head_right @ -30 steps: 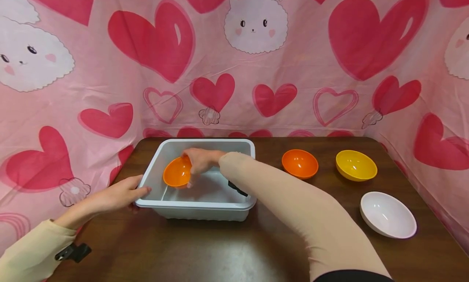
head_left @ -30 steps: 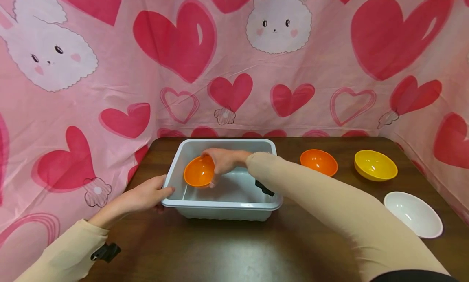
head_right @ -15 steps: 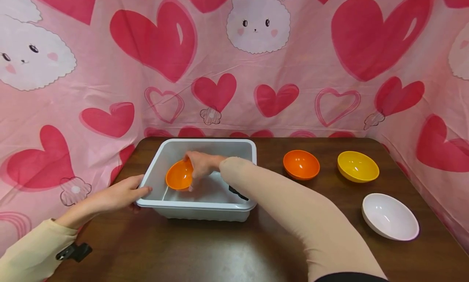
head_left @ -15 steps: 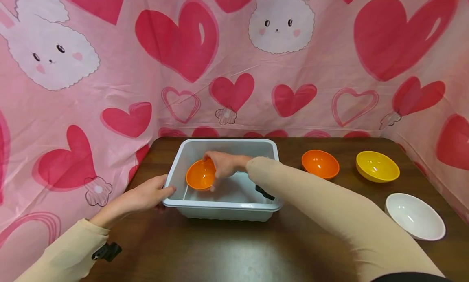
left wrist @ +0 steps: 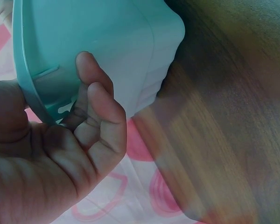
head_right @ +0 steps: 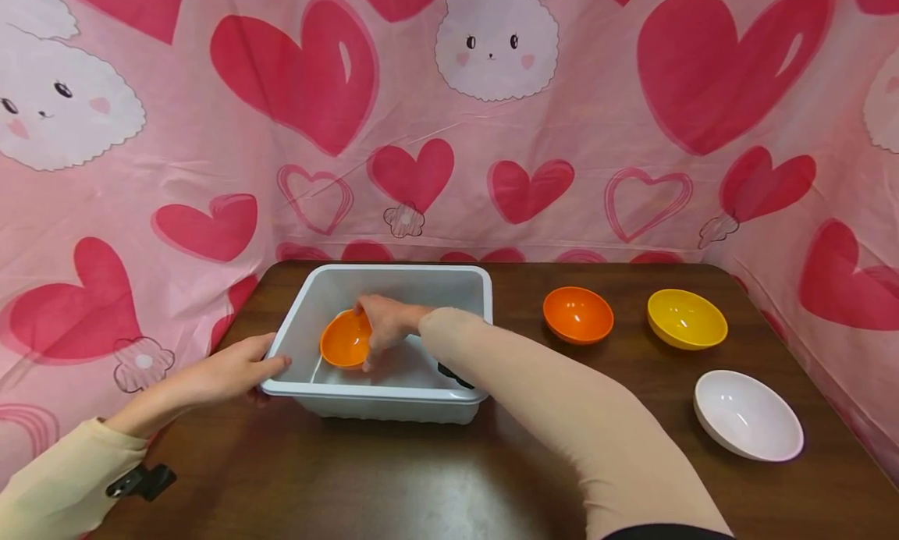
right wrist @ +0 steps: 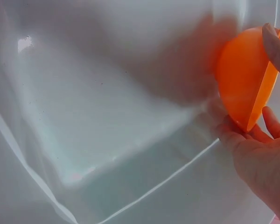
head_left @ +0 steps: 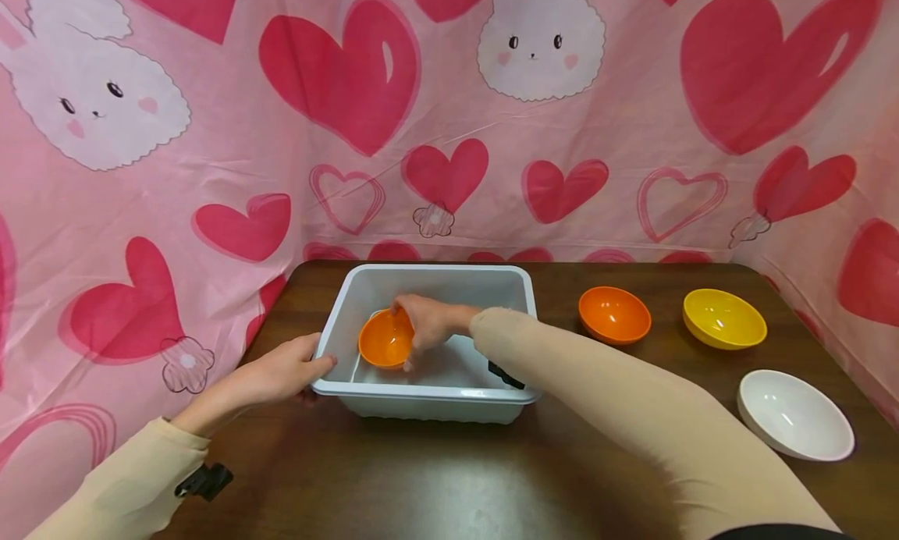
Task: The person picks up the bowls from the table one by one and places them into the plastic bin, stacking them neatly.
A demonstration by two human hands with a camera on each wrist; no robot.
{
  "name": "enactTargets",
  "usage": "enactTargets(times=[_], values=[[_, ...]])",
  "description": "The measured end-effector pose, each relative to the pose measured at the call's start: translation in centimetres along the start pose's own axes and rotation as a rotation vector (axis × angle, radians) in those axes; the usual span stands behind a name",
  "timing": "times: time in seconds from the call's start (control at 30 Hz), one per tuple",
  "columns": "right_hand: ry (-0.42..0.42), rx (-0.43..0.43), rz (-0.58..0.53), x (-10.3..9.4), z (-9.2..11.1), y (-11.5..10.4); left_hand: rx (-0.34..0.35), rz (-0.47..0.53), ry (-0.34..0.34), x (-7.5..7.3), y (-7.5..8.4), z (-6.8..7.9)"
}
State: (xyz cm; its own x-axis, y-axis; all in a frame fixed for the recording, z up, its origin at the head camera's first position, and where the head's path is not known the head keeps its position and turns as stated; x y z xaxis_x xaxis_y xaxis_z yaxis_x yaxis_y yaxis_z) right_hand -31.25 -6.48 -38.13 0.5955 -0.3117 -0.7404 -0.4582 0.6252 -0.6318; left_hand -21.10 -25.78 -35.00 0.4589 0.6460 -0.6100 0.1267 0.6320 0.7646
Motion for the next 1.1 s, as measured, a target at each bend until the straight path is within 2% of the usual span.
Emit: enactTargets(times=[0.27,0.57,0.8,0.97,1.1], values=[[0.004,0.005,0.035,0.6,-0.5,0.5,0.006,0.003,0.004,0.0,0.0,0.2],[-0.009,0.075,0.098,0.9,-0.1,0.4,0.003,-0.003,-0.002,0.0,0.0,0.1],[-0.002,0.055,0.136,0.9,0.1,0.1,0.004,-0.009,-0.011,-0.1,0.0,0.0],[0.012,0.015,0.236,0.7,0.3,-0.2,0.003,-0.02,-0.007,0.0,0.1,0.0],[0.018,0.021,0.316,0.5,0.4,-0.4,0.002,-0.018,-0.007,-0.1,0.1,0.0]])
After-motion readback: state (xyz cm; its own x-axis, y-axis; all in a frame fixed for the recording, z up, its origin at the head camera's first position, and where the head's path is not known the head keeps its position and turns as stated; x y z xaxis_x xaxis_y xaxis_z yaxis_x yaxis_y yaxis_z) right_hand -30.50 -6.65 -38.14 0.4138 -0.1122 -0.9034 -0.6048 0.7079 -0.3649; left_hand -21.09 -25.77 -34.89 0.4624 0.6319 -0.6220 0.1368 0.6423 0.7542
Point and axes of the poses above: each hand's wrist, its own z-axis away from the middle knuckle, its own x-axis out of the palm, y = z × x, the point moved 5 cm from there along -z, towards the middle knuckle, and after that the axes turned 1 degree about y, right-handed, at the moved point
